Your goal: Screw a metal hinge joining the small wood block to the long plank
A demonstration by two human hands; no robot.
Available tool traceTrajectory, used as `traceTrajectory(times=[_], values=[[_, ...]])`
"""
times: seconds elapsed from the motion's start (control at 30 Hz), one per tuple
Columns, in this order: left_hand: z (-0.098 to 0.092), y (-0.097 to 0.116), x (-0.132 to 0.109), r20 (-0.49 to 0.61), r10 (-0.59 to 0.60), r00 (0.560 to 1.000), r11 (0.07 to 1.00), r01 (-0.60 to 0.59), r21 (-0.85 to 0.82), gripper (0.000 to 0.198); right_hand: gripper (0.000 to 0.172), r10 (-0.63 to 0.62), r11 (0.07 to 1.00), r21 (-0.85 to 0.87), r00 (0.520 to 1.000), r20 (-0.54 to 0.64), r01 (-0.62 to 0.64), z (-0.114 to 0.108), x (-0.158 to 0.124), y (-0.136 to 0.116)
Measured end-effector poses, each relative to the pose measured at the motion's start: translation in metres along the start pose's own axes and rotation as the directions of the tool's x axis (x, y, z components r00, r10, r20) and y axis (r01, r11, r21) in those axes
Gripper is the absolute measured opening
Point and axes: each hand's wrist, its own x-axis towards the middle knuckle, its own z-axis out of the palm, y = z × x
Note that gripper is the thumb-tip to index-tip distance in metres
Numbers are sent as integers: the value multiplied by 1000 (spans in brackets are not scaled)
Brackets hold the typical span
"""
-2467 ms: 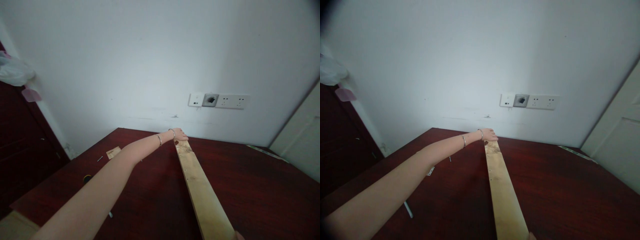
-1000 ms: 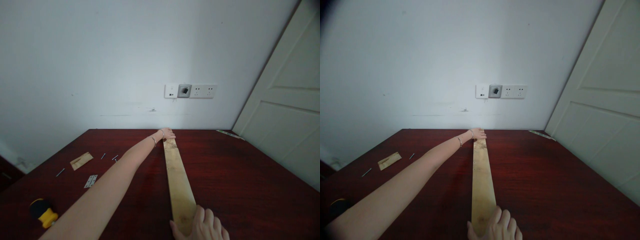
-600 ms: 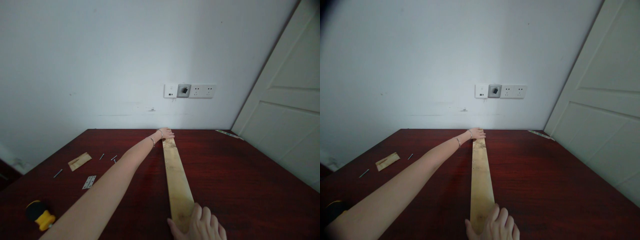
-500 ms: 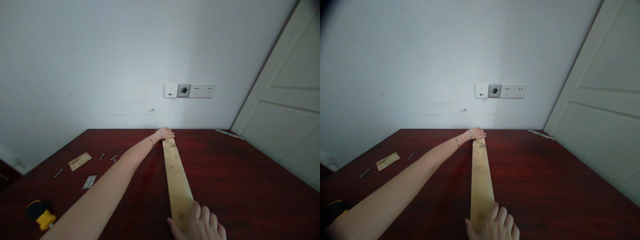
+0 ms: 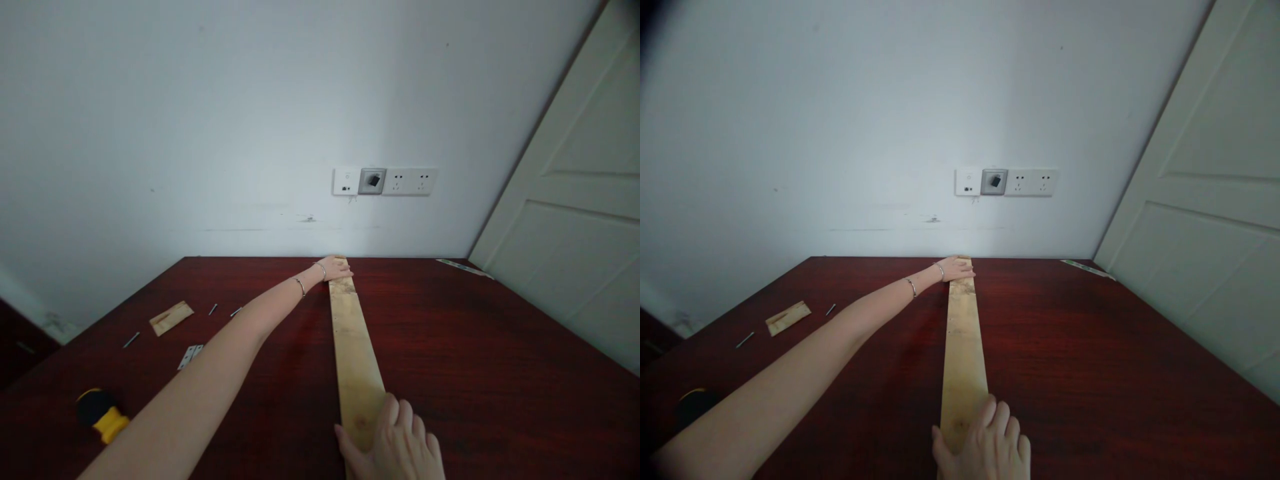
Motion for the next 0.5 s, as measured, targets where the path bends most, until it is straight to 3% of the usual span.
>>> traceTrajectory(times=[0.5], values=[[-19,-1,-19,29,-33,999,999,34,-24,31,45,-37,999,27,999,-35,38,-4,0,-13]])
